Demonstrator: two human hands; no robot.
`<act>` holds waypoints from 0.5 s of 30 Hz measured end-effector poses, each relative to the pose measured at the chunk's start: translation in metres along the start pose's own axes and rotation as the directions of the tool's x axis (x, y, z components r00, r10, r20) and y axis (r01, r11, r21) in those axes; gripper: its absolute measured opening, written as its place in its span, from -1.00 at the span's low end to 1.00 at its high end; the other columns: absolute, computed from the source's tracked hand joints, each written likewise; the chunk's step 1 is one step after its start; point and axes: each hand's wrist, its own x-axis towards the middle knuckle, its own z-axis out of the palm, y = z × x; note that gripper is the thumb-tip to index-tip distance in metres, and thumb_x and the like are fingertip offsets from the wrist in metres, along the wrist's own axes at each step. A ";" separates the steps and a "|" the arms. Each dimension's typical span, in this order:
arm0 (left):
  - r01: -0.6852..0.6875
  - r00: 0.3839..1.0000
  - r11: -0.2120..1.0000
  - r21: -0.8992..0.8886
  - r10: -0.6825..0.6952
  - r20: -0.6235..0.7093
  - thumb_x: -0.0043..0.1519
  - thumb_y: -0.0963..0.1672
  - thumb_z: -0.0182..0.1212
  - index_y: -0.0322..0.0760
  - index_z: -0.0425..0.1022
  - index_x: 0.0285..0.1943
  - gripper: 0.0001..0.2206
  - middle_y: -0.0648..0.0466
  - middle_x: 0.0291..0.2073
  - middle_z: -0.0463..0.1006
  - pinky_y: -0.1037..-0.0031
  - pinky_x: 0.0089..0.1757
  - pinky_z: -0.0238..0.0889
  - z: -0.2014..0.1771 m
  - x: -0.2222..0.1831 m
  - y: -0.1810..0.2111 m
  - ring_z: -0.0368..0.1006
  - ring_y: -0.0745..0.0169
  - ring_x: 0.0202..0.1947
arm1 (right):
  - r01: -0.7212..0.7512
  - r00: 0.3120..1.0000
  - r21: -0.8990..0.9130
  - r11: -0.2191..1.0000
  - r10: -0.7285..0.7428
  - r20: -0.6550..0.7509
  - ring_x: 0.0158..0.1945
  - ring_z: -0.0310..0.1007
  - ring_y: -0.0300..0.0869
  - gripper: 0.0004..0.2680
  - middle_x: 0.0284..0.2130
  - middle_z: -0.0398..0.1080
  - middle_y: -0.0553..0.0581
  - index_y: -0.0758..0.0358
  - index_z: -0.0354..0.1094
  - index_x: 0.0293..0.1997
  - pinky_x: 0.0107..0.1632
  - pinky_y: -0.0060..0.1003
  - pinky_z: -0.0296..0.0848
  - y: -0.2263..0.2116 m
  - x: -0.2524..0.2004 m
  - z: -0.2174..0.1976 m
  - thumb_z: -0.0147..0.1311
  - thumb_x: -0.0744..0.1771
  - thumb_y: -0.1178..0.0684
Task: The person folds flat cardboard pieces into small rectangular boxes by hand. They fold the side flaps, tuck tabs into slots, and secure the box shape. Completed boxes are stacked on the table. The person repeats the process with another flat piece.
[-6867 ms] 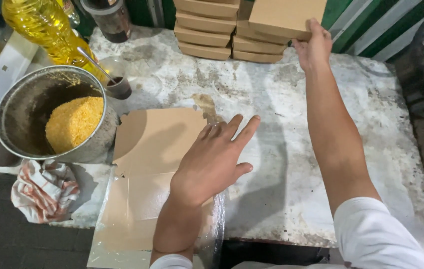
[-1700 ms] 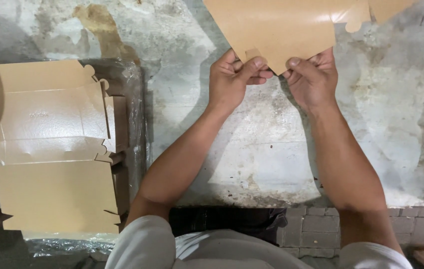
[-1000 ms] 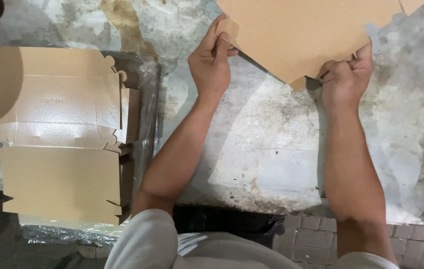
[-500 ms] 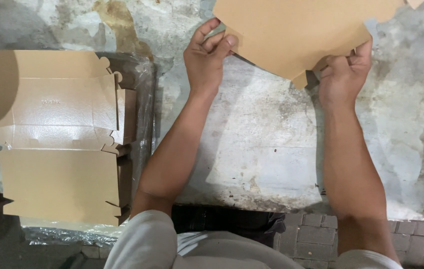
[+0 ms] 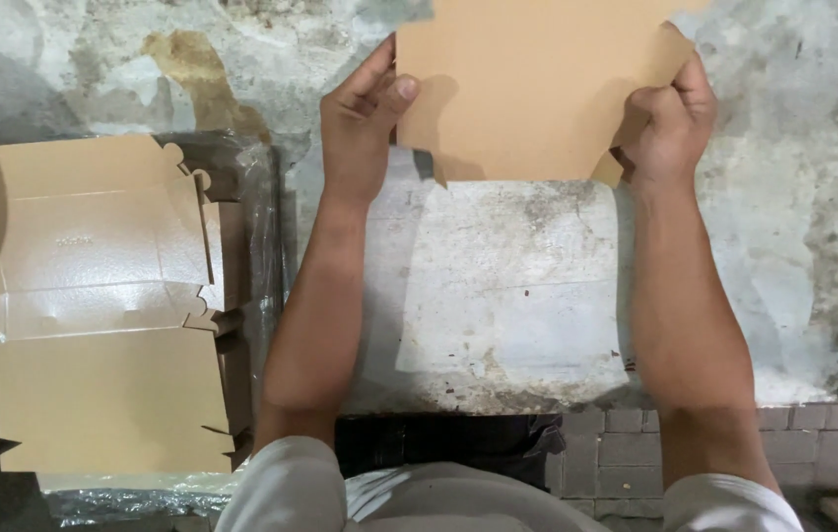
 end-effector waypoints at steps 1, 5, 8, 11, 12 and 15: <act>0.001 1.000 1.000 0.002 -0.001 0.000 0.22 -0.05 0.37 -0.31 0.32 0.30 -0.48 -0.05 0.12 0.53 0.24 0.10 0.51 0.001 0.000 0.000 0.47 0.17 0.14 | -0.001 1.000 0.002 1.000 0.001 -0.001 -0.25 0.29 -0.17 -0.59 -0.34 0.28 -0.01 0.35 0.33 0.18 -0.18 -0.25 0.33 0.001 -0.001 0.000 -0.13 0.19 0.29; -0.133 0.986 0.928 0.349 0.160 -0.050 0.31 -0.11 0.08 -0.34 0.34 -0.14 -0.84 0.30 -0.61 -0.03 0.55 -0.06 0.21 0.009 -0.001 -0.003 0.12 0.56 -0.47 | 0.081 0.990 -0.195 0.977 -0.056 0.128 -0.06 0.29 -0.28 -0.59 -0.15 0.32 -0.11 0.32 0.22 0.33 -0.01 -0.30 0.35 0.003 -0.008 0.006 -0.06 0.29 0.20; -0.168 0.978 0.932 0.320 0.197 -0.063 0.32 -0.06 -0.07 -0.22 0.05 -0.58 -0.62 0.24 -0.66 -0.18 0.25 0.31 0.04 0.023 -0.005 0.011 0.37 0.40 -0.28 | 0.056 0.979 -0.142 0.988 -0.026 0.203 0.14 0.25 -0.18 -0.57 0.07 0.25 -0.01 0.25 0.07 0.43 0.18 -0.24 0.32 0.005 -0.011 0.007 -0.02 0.35 0.11; 0.027 0.997 1.000 0.012 -0.026 -0.074 0.33 0.00 -0.01 -0.17 0.17 -0.17 -0.77 0.21 -0.38 0.16 0.31 0.12 0.04 0.010 -0.002 -0.003 0.48 0.29 -0.12 | 0.045 0.958 -0.066 0.997 -0.024 0.286 0.36 0.20 -0.07 -0.57 0.32 0.17 0.12 0.21 -0.03 0.46 0.40 -0.18 0.27 0.001 -0.015 0.011 -0.03 0.40 0.07; 0.154 0.984 0.968 -0.200 -0.169 -0.059 0.35 -0.03 0.09 -0.22 0.44 0.29 -0.63 0.16 -0.06 0.59 0.49 -0.20 0.30 0.001 0.000 -0.014 0.44 0.33 -0.16 | 0.011 0.959 -0.059 0.998 0.006 0.284 0.38 0.18 -0.06 -0.57 0.34 0.15 0.14 0.19 -0.04 0.47 0.42 -0.20 0.26 -0.002 -0.017 0.014 -0.05 0.40 0.08; 0.203 0.978 0.938 -0.280 -0.207 0.015 0.22 0.00 0.31 -0.32 0.40 0.28 -0.50 -0.07 0.32 0.30 0.15 0.22 0.33 -0.004 0.002 -0.012 0.26 -0.01 0.33 | -0.131 0.957 0.044 0.990 0.115 0.265 0.39 0.24 0.03 -0.50 0.34 0.19 0.18 0.16 -0.05 0.48 0.38 -0.08 0.35 -0.005 -0.015 0.014 0.00 0.34 0.00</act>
